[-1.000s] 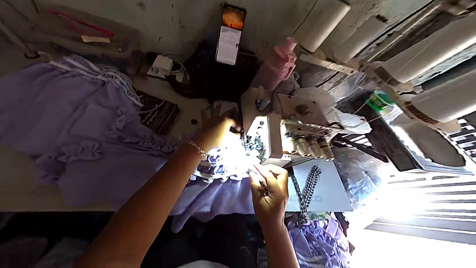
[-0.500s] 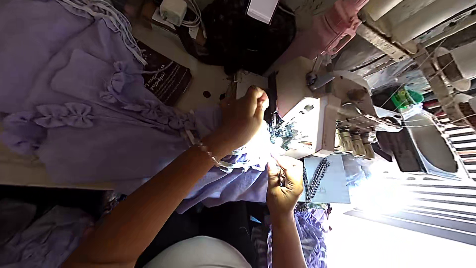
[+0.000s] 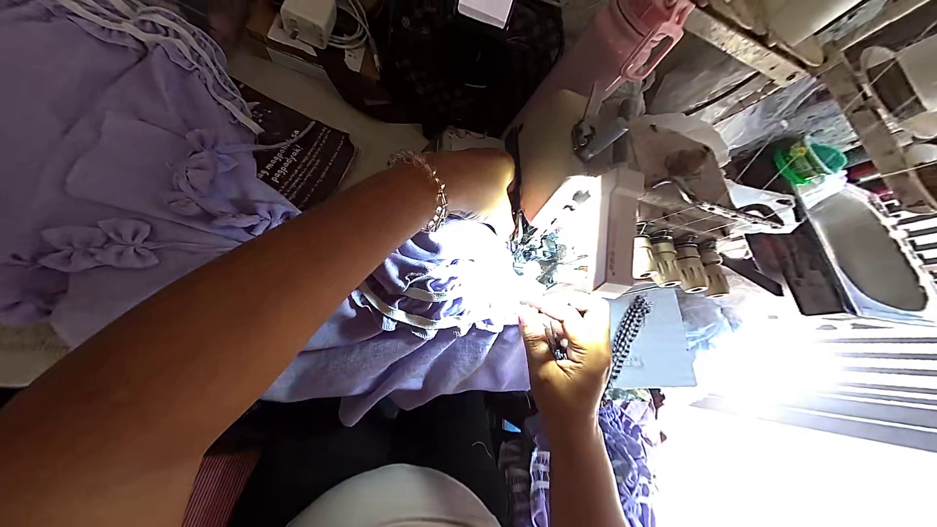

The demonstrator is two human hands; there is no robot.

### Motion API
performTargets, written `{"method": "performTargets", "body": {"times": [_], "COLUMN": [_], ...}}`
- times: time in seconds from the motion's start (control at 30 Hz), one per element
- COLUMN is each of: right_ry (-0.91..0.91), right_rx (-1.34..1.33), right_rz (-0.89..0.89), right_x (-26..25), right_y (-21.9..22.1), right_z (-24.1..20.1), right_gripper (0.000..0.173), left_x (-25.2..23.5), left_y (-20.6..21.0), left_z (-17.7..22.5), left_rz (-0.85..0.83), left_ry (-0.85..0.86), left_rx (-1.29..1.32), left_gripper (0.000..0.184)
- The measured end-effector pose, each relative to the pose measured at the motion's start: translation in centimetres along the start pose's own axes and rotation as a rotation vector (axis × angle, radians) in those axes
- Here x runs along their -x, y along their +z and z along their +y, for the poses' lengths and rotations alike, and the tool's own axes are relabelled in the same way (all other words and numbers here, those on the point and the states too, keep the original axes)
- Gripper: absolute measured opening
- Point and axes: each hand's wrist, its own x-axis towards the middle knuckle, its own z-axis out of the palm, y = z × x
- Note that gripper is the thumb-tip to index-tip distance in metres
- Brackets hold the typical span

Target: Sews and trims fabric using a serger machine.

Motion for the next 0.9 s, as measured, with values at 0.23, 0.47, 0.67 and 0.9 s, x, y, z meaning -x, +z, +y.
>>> {"method": "performTargets", "body": {"times": [0.23, 0.47, 0.67, 0.9], "right_ry": [-0.015, -0.104, -0.024, 0.232], "right_rx": [0.071, 0.195, 0.157, -0.39], "right_rz": [0.013, -0.044, -0.002, -0.009], "right_x": [-1.3, -1.8, -2.5, 0.5], "right_y": [0.3, 1.4, 0.5, -1.1], "right_z": [-0.1, 0.3, 2.2, 4.1], "right_gripper": [0.02, 0.019, 0.02, 0.028], "left_x": [1.7, 6.5, 6.2, 17.4], "left_y": [-5.1, 1.7, 3.8, 6.1], "left_z": [11.7, 17.6, 16.6, 18.0], "left_rz": [0.113, 0.365, 0.423, 0.606], "left_ry": [-0.484, -0.227, -0.329, -0.591], "left_rx": [-0.405, -0.434, -0.338, -0.31], "left_gripper": [0.021, 0.024, 0.055, 0.064]}}
